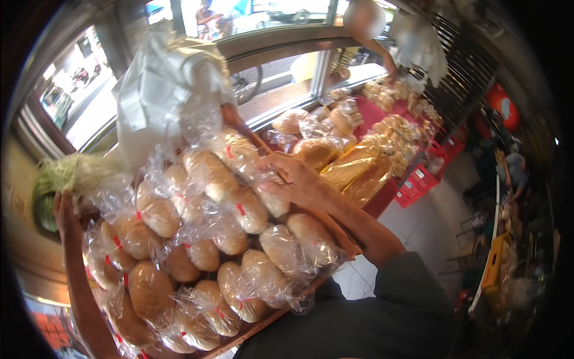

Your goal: The person serves packaged bread rolls to customers at a bakery counter. They pick rolls from trays, place them into plastic bags, hand them to customers, and handle cash and coins for payment.

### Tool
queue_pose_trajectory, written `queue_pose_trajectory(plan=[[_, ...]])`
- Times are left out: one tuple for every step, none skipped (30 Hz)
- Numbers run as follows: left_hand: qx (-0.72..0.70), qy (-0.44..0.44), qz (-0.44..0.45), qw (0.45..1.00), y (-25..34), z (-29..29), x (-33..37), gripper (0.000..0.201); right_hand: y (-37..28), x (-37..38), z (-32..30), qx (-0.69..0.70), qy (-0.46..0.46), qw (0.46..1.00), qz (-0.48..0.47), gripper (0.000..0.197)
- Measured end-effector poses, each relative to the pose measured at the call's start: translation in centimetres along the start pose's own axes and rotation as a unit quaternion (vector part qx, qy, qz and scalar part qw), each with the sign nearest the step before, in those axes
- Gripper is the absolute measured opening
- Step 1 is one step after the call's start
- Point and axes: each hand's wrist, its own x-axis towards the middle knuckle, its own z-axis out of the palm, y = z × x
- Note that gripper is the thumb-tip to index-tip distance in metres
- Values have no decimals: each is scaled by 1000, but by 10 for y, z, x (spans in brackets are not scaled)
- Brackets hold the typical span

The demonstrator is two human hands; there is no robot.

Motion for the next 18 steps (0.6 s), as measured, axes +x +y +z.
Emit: queue_pose_trajectory(plan=[[0, -2, -28, 1000, 11, -46, 7, 43, -3, 5, 3, 0, 2, 1000, -31, 42], [-3, -9, -61, 998, 14, -66, 12, 34, -2, 6, 3, -3, 4, 998, -55, 41], [-32, 33, -32, 998, 15, -61, 15, 39, 0, 9, 4, -7, 6, 997, -71, 41], [-2, 45, 14, 999, 12, -59, 20, 42, 0, 9, 3, -23, 8, 996, -86, 41], [31, 65, 60, 996, 10, -61, 23, 44, 2, 10, 4, -34, 10, 994, -99, 42], [130, 63, 124, 982, 4, -86, 24, 44, 1, 10, 7, -37, 6, 992, -117, 42], [254, 37, 191, 947, -7, -85, 27, 45, -4, 9, 3, -53, -5, 995, -87, 42], [365, 26, 266, 892, -16, -81, 29, 46, -3, 7, 2, -55, -2, 995, -79, 42], [500, -4, 341, 796, -22, -79, 30, 48, 0, 5, 2, -57, -1, 996, -72, 42], [521, -36, 336, 783, -27, -81, 32, 49, 3, 3, 4, -55, 0, 996, -67, 42], [545, -62, 331, 768, -28, -94, 31, 51, 4, 6, 5, -53, -1, 996, -69, 41], [463, -85, 243, 848, -26, -106, 33, 52, 2, 6, 8, -40, 1, 997, -70, 41], [368, -100, 149, 912, -24, -114, 32, 54, -1, 8, 9, -31, 0, 997, -74, 42], [262, -105, 70, 957, -24, -122, 26, 52, -3, 10, 11, -21, -1, 997, -79, 42], [143, -94, -9, 985, -33, -121, 20, 50, -3, 11, 14, -35, -1, 996, -78, 42], [8, -89, -69, 994, -50, -81, 12, 46, -1, 7, 9, -38, 1, 997, -64, 42], [-53, -115, -101, 987, -51, -47, 5, 43, 1, 4, 5, -40, 3, 998, -50, 42], [-108, -129, -132, 977, -48, -29, -7, 42, 1, 2, 4, -40, 2, 998, -44, 43]])
